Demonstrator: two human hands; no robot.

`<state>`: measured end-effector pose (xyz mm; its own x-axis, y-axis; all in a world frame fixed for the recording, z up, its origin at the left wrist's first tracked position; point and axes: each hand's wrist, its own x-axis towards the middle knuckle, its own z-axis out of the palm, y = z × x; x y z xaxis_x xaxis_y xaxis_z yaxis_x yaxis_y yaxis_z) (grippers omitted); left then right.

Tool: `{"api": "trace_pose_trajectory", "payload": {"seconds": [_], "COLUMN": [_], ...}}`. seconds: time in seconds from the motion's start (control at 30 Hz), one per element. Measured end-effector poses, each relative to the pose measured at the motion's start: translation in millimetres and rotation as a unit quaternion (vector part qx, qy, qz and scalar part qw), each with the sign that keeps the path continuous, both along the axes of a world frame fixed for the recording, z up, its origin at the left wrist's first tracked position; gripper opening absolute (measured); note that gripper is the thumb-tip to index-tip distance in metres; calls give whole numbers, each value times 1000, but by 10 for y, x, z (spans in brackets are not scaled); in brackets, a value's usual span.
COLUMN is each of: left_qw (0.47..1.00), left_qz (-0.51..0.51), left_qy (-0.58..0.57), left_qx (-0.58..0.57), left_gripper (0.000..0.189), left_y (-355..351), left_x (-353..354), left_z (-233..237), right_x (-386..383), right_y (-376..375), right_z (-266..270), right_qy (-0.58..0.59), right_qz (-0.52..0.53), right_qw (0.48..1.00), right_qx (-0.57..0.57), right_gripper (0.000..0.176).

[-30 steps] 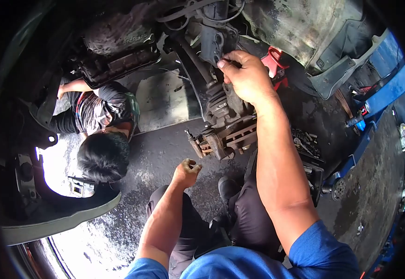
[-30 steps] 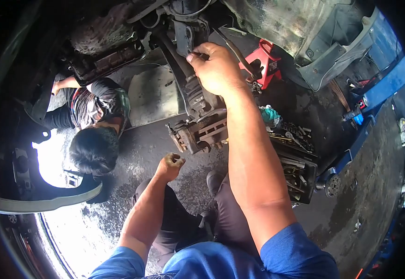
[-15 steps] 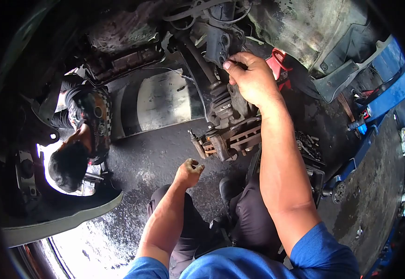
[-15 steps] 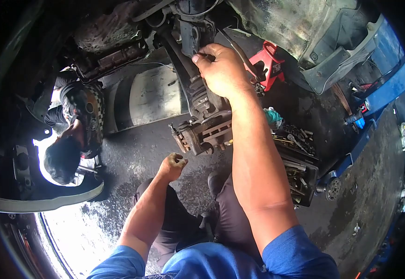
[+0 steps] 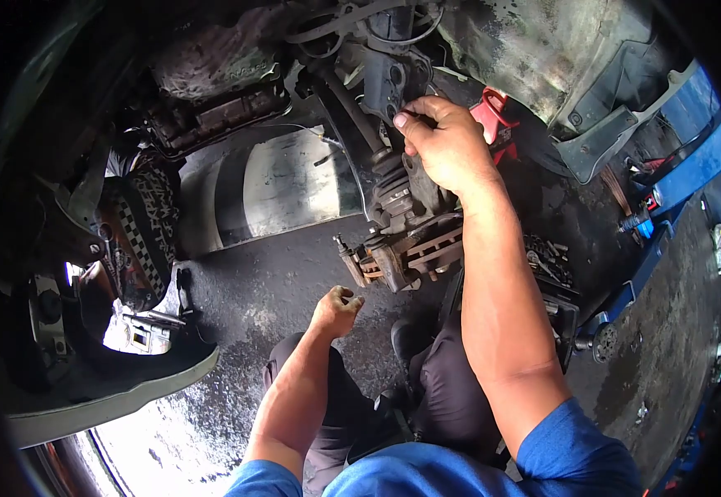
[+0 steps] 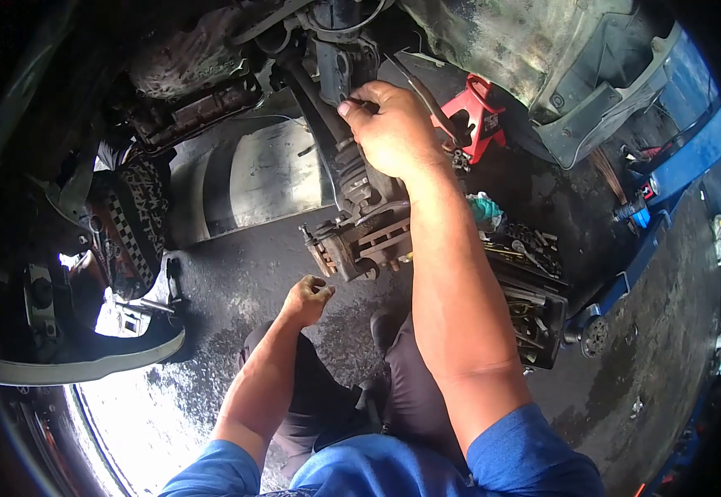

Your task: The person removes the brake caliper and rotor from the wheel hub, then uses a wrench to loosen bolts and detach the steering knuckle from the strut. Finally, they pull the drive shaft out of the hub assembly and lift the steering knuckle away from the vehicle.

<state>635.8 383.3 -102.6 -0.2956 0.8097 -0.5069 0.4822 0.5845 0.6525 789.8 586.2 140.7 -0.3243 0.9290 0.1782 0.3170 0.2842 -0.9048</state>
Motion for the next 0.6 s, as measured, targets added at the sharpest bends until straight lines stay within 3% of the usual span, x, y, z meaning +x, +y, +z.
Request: {"api": "trace_pose_trajectory", "payload": {"seconds": [0.6], "left_qw": [1000], "left_qz": [-2], "left_qy": [10], "left_qx": [12], "left_gripper": [52], "left_y": [-11], "left_x": [-3], "left_z": [-20], "right_x": [15], "right_y": [62], "right_z": [-49], "right_qy": [-24], "right_qz": [-4], "right_qw": [999], "right_qx": [22], "right_gripper": [40]}}
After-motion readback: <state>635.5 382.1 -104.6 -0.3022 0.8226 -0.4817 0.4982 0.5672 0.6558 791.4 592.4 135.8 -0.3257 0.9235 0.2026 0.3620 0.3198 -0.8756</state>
